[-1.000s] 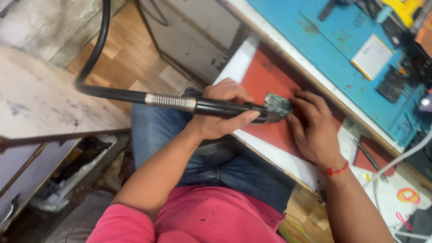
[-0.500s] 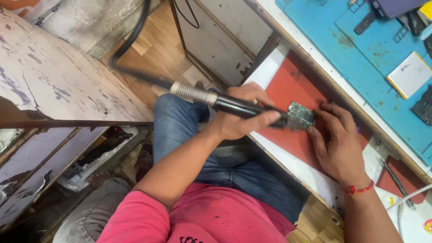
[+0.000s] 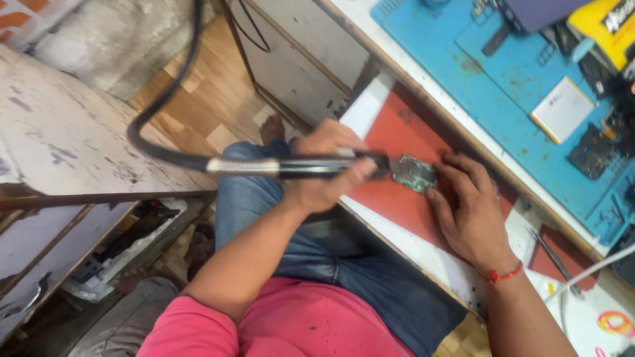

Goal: The person uses a hot air gun to heat a small circuit board, then scrapes the surface with a purple plastic tool. They repeat heating and scraping on the same board, occasionally flipping it over, and briefly handle a light green phone case before returning to the board.

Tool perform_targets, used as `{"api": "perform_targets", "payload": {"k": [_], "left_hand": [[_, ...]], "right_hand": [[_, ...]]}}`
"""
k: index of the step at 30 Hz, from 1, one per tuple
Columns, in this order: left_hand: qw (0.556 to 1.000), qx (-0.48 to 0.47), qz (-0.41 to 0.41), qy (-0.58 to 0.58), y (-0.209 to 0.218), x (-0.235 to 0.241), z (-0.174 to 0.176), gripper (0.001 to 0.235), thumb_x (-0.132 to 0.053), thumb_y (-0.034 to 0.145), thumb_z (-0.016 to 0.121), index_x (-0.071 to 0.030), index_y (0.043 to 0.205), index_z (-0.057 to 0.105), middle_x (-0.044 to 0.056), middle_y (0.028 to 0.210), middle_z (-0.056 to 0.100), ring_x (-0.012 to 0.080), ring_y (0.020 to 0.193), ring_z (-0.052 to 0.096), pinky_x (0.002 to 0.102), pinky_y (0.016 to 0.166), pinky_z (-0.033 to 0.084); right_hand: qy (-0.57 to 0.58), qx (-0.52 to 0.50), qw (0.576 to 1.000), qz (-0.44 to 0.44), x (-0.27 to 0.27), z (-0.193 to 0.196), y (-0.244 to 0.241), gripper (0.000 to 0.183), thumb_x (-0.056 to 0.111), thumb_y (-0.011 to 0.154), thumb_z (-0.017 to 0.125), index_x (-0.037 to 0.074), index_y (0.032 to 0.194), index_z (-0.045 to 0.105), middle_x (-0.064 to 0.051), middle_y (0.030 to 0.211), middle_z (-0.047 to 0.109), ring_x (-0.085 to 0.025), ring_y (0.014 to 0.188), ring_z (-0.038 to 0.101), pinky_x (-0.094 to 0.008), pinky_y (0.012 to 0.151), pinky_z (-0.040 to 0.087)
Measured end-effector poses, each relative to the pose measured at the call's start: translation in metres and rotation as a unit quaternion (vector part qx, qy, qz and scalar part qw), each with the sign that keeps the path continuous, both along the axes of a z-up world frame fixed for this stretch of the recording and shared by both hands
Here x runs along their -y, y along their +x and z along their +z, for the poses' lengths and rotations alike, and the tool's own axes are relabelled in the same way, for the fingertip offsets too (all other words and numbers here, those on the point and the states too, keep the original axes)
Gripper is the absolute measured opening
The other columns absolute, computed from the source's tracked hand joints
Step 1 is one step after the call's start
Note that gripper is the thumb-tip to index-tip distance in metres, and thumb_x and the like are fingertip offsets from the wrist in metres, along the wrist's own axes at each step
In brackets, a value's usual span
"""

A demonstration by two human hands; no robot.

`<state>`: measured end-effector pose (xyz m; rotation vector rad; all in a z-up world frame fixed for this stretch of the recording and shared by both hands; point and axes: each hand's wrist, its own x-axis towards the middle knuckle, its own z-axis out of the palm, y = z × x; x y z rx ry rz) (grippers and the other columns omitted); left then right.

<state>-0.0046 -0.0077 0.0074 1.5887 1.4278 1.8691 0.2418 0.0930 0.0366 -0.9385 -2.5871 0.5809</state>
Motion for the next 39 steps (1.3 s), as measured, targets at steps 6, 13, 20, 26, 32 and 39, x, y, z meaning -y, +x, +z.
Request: {"api": "perform_targets", "payload": {"k": [6,13,20,26,32,39], "left_hand": [[0.995,-0.001,-0.098,-0.02,-0.001,-0.003,-0.01,0.019,-0.019,0.091,0.076,-0.003,0.098,0.068,0.01,0.096,0.071,0.0227,0.089,0.07,0.033,0.085,0.055],[0.997,0.049,-0.036,-0.042,0.002,0.002,-0.008,0.019,-0.019,0.096,0.074,-0.002,0.101,0.068,0.011,0.097,0.07,0.0239,0.094,0.069,0.033,0.089,0.056],[0.997,-0.004,-0.069,-0.028,0.003,0.002,-0.004,0.025,-0.024,0.092,0.077,-0.003,0.1,0.067,0.011,0.099,0.071,0.0244,0.095,0.07,0.035,0.087,0.057],[0.998,0.012,-0.049,-0.037,0.001,0.001,-0.007,0.025,-0.024,0.096,0.076,-0.003,0.102,0.064,0.01,0.101,0.071,0.0231,0.094,0.07,0.034,0.086,0.057],[0.999,0.029,-0.016,-0.031,0.004,-0.001,-0.006,0.021,-0.021,0.099,0.075,-0.004,0.103,0.064,0.011,0.099,0.072,0.0235,0.097,0.069,0.034,0.092,0.057],[0.987,0.122,-0.026,-0.096,-0.002,0.001,-0.011,0.024,-0.02,0.096,0.077,0.0,0.105,0.068,0.012,0.105,0.07,0.0233,0.093,0.068,0.032,0.088,0.055]], "right_hand": [[-0.012,0.01,1.0,-0.005,-0.005,-0.013,0.014,0.04,0.015,0.09,0.075,0.003,0.127,0.066,-0.016,0.141,0.058,-0.036,0.132,0.054,-0.047,0.105,0.04],[-0.027,-0.004,0.999,-0.03,0.0,-0.007,0.009,0.038,0.013,0.095,0.072,0.003,0.131,0.065,-0.014,0.141,0.059,-0.034,0.131,0.056,-0.045,0.106,0.042],[-0.008,-0.009,1.0,0.004,-0.003,-0.005,0.008,0.04,0.012,0.088,0.074,0.003,0.126,0.066,-0.015,0.138,0.059,-0.035,0.13,0.055,-0.047,0.106,0.042],[-0.006,-0.009,1.0,0.019,-0.002,-0.005,0.011,0.042,0.012,0.09,0.074,0.003,0.13,0.065,-0.016,0.139,0.057,-0.037,0.132,0.054,-0.048,0.108,0.042],[0.0,-0.008,0.999,-0.032,0.0,-0.005,0.005,0.039,0.009,0.093,0.072,0.002,0.131,0.065,-0.017,0.139,0.057,-0.038,0.129,0.055,-0.047,0.109,0.044],[-0.008,-0.006,1.0,-0.03,-0.001,-0.01,0.011,0.04,0.007,0.095,0.071,0.003,0.134,0.064,-0.017,0.142,0.056,-0.038,0.131,0.054,-0.047,0.111,0.043]]}}
